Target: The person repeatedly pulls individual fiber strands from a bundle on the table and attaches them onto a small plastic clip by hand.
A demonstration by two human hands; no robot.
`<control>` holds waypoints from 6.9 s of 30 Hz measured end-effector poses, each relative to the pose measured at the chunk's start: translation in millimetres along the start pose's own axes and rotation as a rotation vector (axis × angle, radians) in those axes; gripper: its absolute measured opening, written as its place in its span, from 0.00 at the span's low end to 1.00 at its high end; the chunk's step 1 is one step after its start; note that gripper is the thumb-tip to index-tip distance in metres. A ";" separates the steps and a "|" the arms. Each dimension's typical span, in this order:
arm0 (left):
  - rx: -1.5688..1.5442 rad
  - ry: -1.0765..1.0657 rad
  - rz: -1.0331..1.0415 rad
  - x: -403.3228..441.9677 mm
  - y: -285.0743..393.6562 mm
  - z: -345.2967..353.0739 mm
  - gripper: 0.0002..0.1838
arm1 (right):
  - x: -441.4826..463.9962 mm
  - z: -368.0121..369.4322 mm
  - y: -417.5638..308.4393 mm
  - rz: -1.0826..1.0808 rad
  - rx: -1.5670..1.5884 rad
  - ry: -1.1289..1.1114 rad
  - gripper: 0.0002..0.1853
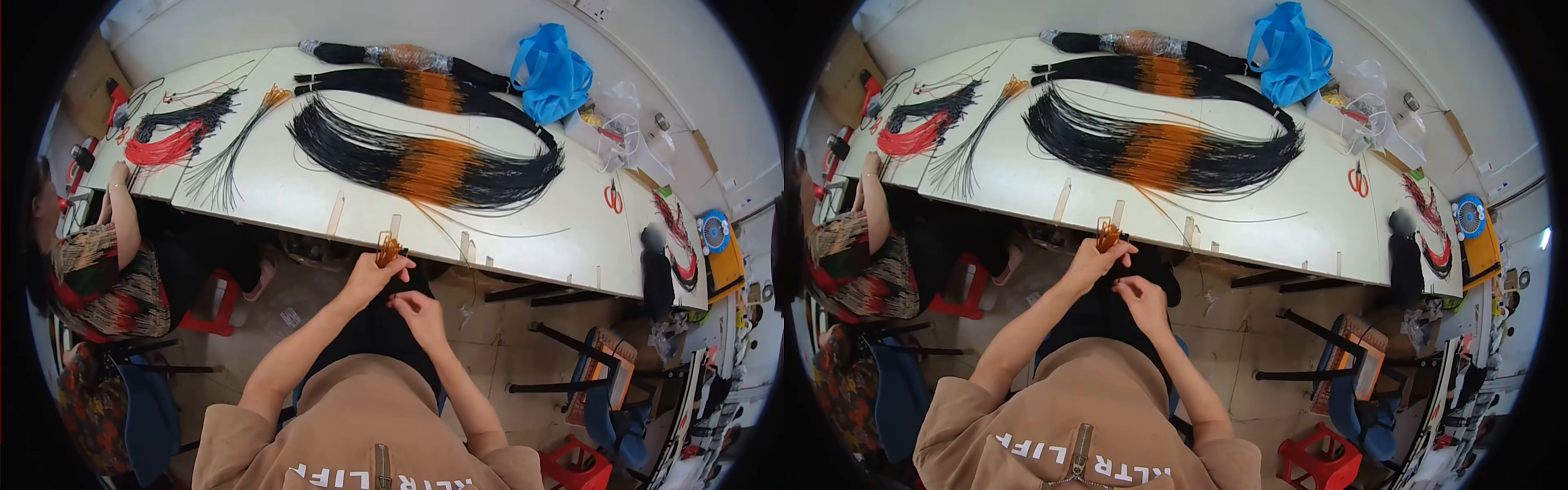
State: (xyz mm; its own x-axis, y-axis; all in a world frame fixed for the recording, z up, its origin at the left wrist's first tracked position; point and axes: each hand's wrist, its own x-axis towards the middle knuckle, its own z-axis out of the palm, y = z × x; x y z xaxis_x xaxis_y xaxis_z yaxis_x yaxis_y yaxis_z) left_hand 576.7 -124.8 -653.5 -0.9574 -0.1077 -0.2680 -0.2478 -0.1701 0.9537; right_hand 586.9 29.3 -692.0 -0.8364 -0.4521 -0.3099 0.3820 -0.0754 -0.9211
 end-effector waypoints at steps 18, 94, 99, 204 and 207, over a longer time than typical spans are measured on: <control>-0.067 0.252 0.603 -16.6 67.3 -46.9 0.14 | 186.7 -55.7 -129.6 -0.997 -1.437 0.411 0.07; 0.724 -0.177 0.262 28.8 44.2 -62.7 0.04 | 55.8 -18.8 -86.8 -0.627 -1.034 0.069 0.02; 0.363 -0.060 0.094 2.0 23.8 -39.5 0.04 | 40.2 -3.8 -75.9 -0.467 -0.966 0.174 0.03; 0.516 -0.057 0.238 40.8 44.5 -64.2 0.14 | 60.4 -65.6 -117.5 -0.468 -0.904 0.017 0.02; 0.518 -0.062 0.241 40.1 43.9 -64.5 0.14 | 59.5 -68.3 -113.9 -0.501 -0.906 0.005 0.03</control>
State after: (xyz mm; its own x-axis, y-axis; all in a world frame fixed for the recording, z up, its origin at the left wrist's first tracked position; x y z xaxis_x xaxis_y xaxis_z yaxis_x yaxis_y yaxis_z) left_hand 537.0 -199.7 -631.2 -0.9989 -0.0238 -0.0410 -0.0468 0.3556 0.9335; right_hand 466.7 71.7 -621.6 -0.8204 -0.5494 0.1585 -0.4473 0.4439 -0.7764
